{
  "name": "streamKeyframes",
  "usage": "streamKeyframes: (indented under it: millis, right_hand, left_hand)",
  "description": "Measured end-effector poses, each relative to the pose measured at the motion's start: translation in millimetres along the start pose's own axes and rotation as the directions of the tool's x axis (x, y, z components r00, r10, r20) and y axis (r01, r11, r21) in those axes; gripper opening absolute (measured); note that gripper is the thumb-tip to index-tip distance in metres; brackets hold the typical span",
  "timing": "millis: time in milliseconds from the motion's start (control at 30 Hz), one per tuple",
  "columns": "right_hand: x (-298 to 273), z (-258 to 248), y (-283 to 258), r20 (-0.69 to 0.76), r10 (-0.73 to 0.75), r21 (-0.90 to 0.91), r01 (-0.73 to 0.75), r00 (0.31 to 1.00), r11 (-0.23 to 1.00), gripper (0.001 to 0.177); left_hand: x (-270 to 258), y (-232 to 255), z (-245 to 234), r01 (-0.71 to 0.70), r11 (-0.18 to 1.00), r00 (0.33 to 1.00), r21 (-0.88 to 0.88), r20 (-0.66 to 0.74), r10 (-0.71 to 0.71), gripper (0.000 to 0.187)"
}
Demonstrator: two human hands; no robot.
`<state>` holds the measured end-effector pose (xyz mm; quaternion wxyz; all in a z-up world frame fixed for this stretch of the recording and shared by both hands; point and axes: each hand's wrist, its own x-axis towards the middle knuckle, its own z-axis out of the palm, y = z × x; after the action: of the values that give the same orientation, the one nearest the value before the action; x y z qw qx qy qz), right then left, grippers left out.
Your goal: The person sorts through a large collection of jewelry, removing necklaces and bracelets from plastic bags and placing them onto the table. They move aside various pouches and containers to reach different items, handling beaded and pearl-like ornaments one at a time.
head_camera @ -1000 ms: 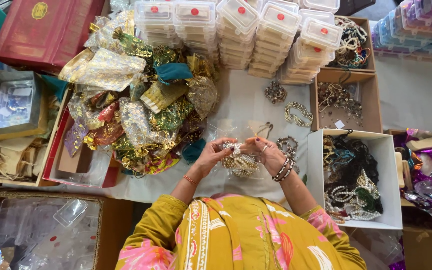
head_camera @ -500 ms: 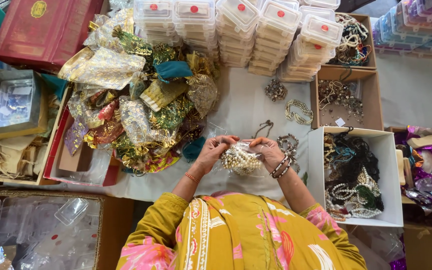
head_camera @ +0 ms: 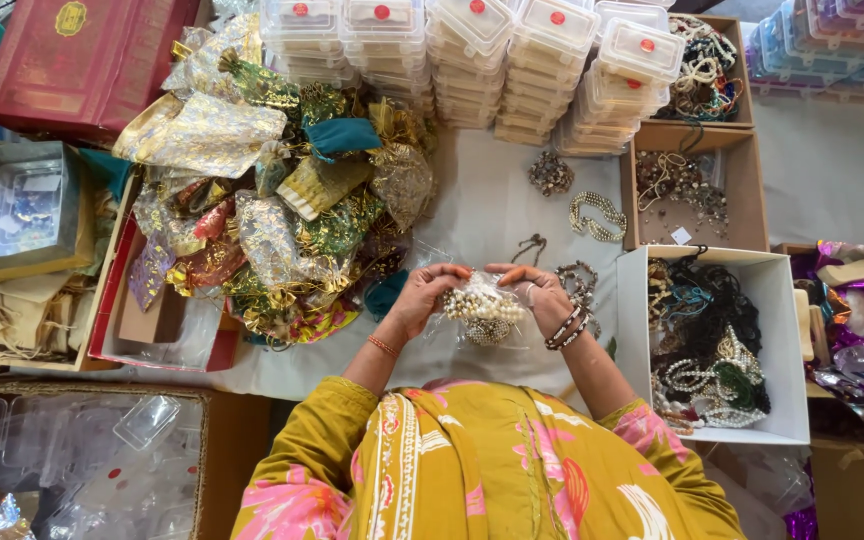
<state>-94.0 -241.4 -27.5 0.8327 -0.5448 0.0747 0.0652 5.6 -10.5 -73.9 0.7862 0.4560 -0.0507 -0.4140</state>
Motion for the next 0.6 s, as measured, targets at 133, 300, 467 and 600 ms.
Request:
streamKeyframes:
  millis: [133, 300, 467, 600]
  right_hand:
    - [-3.3, -2.3, -19.6, 0.165, -0.102, -0.370, 0.157, 0.981, 0.916, 0.036]
    - [-7.8, 25.2, -49.2, 0.226, -0.080, -0.394, 0.166, 0.971, 0.904, 0.055]
    - [-1.4, 11.7, -22.7, 0.139, -0.198, -0.581, 0.242, 0.970, 0.777, 0.051]
    - [7.2, -9.7, 2.0, -0.105, -0.044, -0.446, -0.008, 0.993, 0.895, 0.036]
  left_hand:
    - [1.1, 15.5, 1.3, 0.029, 0.995, 1.000, -0.099, -0.007, -0.030, 0.015]
    - [7.7, 26.6, -5.0, 0.113, 0.986, 0.990, -0.126, -0.075, -0.123, 0.020]
    - [15.3, 6.9, -23.4, 0.197, 0.955, 0.977, -0.222, -0.039, -0.210, 0.021]
    - [-2.8, 26.0, -2.8, 0.215, 0.973, 0.972, -0.089, -0.077, -0.222, 0.041]
